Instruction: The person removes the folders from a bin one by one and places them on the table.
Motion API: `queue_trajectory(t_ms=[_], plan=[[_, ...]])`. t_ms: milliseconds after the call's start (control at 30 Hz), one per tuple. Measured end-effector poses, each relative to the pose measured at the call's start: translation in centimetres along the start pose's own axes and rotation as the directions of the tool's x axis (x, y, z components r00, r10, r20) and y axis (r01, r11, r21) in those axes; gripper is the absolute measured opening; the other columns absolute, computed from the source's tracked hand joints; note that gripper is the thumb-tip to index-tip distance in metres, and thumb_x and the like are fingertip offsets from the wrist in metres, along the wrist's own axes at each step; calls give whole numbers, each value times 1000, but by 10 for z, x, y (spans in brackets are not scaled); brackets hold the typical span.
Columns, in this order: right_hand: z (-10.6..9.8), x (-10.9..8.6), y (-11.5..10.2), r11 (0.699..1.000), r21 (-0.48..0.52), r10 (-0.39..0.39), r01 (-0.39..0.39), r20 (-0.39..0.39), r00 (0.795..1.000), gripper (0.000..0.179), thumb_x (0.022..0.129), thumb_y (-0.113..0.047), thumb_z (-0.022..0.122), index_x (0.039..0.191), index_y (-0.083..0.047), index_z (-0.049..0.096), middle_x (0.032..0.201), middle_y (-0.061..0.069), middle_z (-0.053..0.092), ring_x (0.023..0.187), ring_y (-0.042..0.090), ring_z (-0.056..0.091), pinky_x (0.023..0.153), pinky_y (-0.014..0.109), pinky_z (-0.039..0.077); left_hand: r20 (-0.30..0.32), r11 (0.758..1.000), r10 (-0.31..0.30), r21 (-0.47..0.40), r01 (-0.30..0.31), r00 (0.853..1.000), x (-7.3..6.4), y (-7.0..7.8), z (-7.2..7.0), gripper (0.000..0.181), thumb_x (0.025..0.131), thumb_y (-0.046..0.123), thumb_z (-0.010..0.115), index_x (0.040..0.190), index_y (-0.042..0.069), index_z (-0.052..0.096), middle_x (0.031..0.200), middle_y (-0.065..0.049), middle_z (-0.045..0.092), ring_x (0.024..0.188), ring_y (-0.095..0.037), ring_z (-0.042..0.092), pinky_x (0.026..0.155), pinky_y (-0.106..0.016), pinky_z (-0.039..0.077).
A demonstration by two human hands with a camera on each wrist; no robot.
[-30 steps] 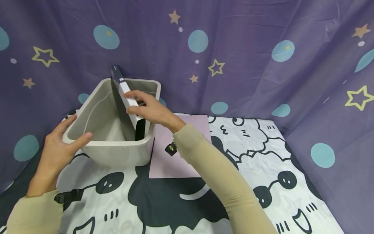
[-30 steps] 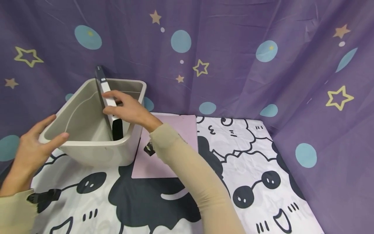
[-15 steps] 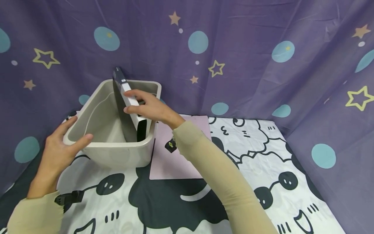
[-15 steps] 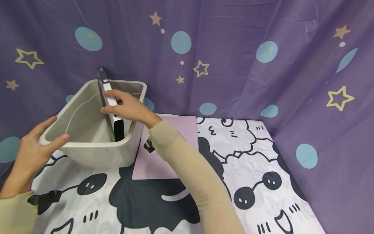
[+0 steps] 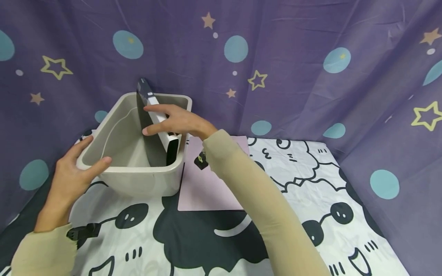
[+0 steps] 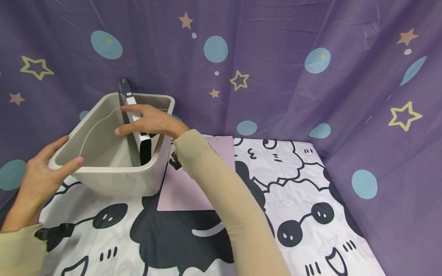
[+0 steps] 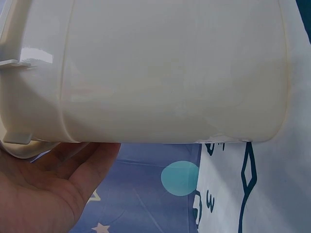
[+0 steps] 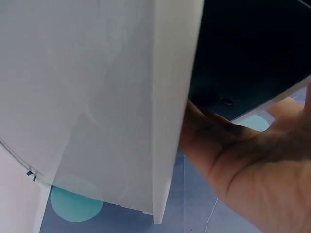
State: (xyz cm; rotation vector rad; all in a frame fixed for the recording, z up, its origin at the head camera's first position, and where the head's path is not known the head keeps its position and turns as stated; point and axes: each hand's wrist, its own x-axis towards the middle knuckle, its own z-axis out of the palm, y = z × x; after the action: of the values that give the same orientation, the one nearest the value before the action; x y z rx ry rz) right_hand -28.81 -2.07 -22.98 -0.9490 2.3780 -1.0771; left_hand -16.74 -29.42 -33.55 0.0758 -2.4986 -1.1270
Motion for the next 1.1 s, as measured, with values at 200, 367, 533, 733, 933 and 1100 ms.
queue_trajectory(t_ms=[200,367,533,733,933,1100], plan=[[-1,2,-4,999,-19,47,-47,-26,999,75,73,-38,81,139,-37,46,144,-20,36,130,-3,30,102,25,32,4,1000,1,-2,-1,1000,0,1,0,83,82,30,75,151,19,30,138,-24,45,101,-29,42,60,-11,34],[1,4,-6,998,-17,57,-58,-48,997,72,70,-31,85,134,-32,51,138,-17,43,125,0,36,99,23,34,5,1000,-9,0,9,1000,-1,1,0,84,83,30,74,152,19,29,139,-24,44,103,-35,42,61,-14,35],[1,6,-4,997,31,72,-70,-58,996,63,70,-25,86,126,-28,56,131,-14,47,119,4,42,94,25,39,0,1000,-3,-1,3,1000,0,1,1,84,82,30,74,152,17,28,138,-25,44,105,-39,43,62,-20,36],[3,9,-1,990,112,98,-88,-85,992,55,70,-23,86,117,-26,58,128,-12,47,113,12,45,84,31,45,0,1000,-10,-4,10,1000,-1,1,0,84,82,30,74,152,18,29,138,-25,44,104,-37,42,60,-13,34],[9,10,1,976,198,105,-86,-87,991,66,71,-15,85,129,-30,55,132,-10,46,108,11,51,81,28,47,4,1000,-20,-13,20,1000,-1,0,1,83,82,30,74,152,20,29,138,-24,43,103,-35,42,59,-13,35],[10,10,3,958,269,122,-96,-81,989,63,72,-4,80,127,-24,56,116,4,51,87,20,59,65,33,54,5,1000,-21,-10,21,1000,-1,0,1,83,83,31,74,152,21,29,139,-23,43,103,-35,42,61,-14,35]])
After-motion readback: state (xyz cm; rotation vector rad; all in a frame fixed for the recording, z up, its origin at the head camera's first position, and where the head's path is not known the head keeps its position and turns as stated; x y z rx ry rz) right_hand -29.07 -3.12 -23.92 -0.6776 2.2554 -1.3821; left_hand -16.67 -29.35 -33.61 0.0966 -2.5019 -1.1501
